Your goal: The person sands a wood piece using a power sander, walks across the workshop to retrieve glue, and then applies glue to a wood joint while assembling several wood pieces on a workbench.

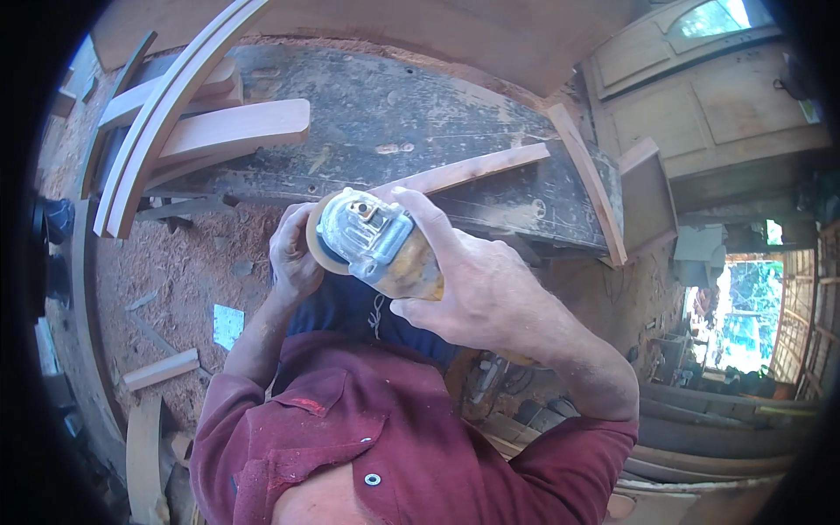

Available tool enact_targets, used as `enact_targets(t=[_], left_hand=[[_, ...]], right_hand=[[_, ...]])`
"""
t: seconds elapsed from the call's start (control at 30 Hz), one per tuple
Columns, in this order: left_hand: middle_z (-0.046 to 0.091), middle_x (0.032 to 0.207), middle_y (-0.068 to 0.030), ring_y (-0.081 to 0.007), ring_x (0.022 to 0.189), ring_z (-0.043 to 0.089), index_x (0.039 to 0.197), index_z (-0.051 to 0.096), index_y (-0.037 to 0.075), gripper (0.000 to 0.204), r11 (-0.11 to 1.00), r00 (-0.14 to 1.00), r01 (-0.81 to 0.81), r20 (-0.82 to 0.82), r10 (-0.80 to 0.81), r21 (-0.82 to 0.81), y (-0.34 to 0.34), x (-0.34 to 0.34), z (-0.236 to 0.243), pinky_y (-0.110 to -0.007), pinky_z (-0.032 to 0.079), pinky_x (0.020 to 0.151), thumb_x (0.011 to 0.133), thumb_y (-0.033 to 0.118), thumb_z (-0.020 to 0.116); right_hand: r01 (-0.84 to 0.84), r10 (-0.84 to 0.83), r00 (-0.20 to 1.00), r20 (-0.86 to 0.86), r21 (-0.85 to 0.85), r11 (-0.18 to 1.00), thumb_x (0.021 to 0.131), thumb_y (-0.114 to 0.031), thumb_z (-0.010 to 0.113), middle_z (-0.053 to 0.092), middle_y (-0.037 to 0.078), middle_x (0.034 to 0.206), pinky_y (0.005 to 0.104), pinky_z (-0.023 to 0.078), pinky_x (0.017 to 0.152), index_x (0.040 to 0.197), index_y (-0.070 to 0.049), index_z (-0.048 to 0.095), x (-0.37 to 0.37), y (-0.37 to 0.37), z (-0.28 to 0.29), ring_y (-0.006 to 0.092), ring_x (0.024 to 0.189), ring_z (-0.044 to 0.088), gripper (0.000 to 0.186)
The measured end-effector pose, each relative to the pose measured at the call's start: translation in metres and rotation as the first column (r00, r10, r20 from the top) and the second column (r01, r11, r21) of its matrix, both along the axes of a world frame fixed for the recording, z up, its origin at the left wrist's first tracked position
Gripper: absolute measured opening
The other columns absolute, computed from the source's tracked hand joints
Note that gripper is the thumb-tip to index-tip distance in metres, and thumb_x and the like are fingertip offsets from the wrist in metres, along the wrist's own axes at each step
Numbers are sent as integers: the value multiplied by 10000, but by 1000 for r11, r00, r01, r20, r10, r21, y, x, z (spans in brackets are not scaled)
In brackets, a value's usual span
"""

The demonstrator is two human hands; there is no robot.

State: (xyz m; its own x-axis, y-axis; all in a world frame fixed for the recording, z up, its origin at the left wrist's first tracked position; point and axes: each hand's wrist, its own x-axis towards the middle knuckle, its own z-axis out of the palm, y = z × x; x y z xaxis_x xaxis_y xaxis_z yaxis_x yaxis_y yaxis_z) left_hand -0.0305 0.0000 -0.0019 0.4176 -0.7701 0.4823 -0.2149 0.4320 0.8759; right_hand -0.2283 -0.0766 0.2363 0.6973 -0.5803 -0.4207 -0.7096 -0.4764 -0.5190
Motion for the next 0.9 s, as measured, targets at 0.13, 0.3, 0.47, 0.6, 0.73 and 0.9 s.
enact_targets(t=[0.13,0.3,0.47,0.6,0.73,0.9], left_hand=[[683,1130,-168,-264,982,712,1240,641,-30,453,999,996,9,89,-13,48,-1,4,6,-344,567,850,814,-43,793],[713,1074,-166,-282,970,713,1203,667,-3,435,992,985,6,170,-27,127,3,11,23,-363,560,846,788,-38,790],[714,1095,-164,-282,995,707,1214,669,-7,451,988,976,35,206,-66,152,5,15,23,-363,552,878,781,-34,791],[691,1153,-156,-262,1067,671,1220,668,-27,419,975,986,71,133,-100,211,4,15,25,-352,511,942,812,-6,761],[687,1170,-154,-263,1092,662,1218,664,-32,417,971,995,33,83,-54,235,7,12,23,-360,503,966,813,0,760],[672,1207,-133,-240,1160,632,1232,668,-7,391,979,999,-12,-48,22,203,7,-5,5,-363,476,1031,855,24,768]], right_hand=[[13,-4,997,73,-120,993,827,-255,801,628,323,1282,516,531,1019,1589,-141,200,-22,-4,-7,494,1153,647,977],[200,-199,980,27,-199,959,825,-271,786,652,306,1258,524,522,1040,1586,-159,213,-69,-35,-9,481,1152,666,959],[386,-383,921,72,-296,874,813,-312,758,650,278,1294,482,476,1100,1595,-137,241,-133,-82,-18,436,1224,643,954],[512,-472,859,199,-324,796,799,-337,776,646,254,1319,452,446,1111,1581,-98,304,-183,-129,-35,411,1245,631,944],[637,-622,768,151,-283,717,829,-302,770,595,205,1391,416,445,1102,1577,-65,307,-191,-167,-25,329,1287,589,911],[596,-543,755,368,-40,802,860,-180,720,548,203,1404,411,437,1104,1563,21,293,-179,-132,-21,305,1286,565,847]])
